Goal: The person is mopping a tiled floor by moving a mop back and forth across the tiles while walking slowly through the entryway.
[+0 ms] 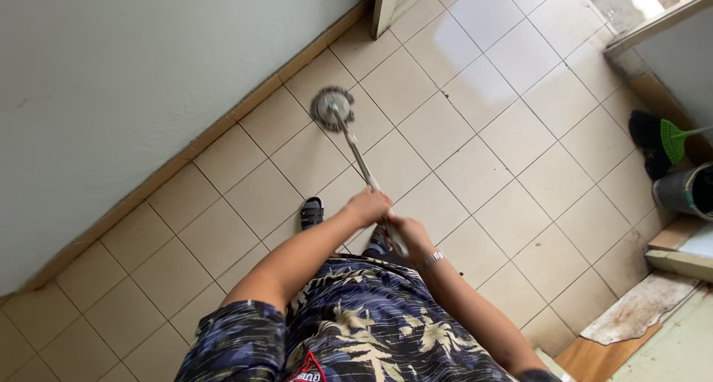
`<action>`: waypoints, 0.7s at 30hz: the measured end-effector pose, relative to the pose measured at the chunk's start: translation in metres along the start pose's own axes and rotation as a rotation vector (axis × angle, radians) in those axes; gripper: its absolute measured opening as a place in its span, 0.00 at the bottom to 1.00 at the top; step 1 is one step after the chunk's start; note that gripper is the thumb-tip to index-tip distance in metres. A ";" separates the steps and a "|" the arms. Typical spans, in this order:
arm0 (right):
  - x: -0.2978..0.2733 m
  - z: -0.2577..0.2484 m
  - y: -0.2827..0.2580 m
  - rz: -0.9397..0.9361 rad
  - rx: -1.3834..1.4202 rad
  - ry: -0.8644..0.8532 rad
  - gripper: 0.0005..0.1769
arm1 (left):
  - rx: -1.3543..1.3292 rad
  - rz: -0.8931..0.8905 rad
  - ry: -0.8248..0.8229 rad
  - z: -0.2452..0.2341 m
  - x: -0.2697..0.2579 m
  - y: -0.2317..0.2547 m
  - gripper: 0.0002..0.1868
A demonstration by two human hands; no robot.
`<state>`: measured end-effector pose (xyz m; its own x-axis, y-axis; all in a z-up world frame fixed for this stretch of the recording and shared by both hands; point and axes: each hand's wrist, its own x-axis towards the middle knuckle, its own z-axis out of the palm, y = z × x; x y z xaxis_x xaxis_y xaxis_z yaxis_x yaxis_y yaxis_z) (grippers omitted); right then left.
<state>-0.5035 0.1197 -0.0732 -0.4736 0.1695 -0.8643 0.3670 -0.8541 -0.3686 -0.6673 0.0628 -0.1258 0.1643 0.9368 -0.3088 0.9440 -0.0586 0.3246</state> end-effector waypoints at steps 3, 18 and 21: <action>0.055 0.037 -0.014 0.063 0.045 0.008 0.23 | 0.046 -0.079 0.070 -0.001 -0.004 -0.051 0.24; -0.113 0.116 0.060 0.139 -0.058 0.417 0.18 | -0.166 0.579 -0.114 -0.072 -0.122 -0.017 0.21; -0.083 0.136 0.063 0.088 -0.098 0.411 0.17 | -0.139 0.534 -0.059 -0.045 -0.124 -0.046 0.15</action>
<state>-0.5501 -0.0147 0.0215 -0.0864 0.2970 -0.9510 0.4752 -0.8267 -0.3013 -0.7442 -0.0353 -0.0626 0.6290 0.7685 -0.1172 0.6793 -0.4700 0.5636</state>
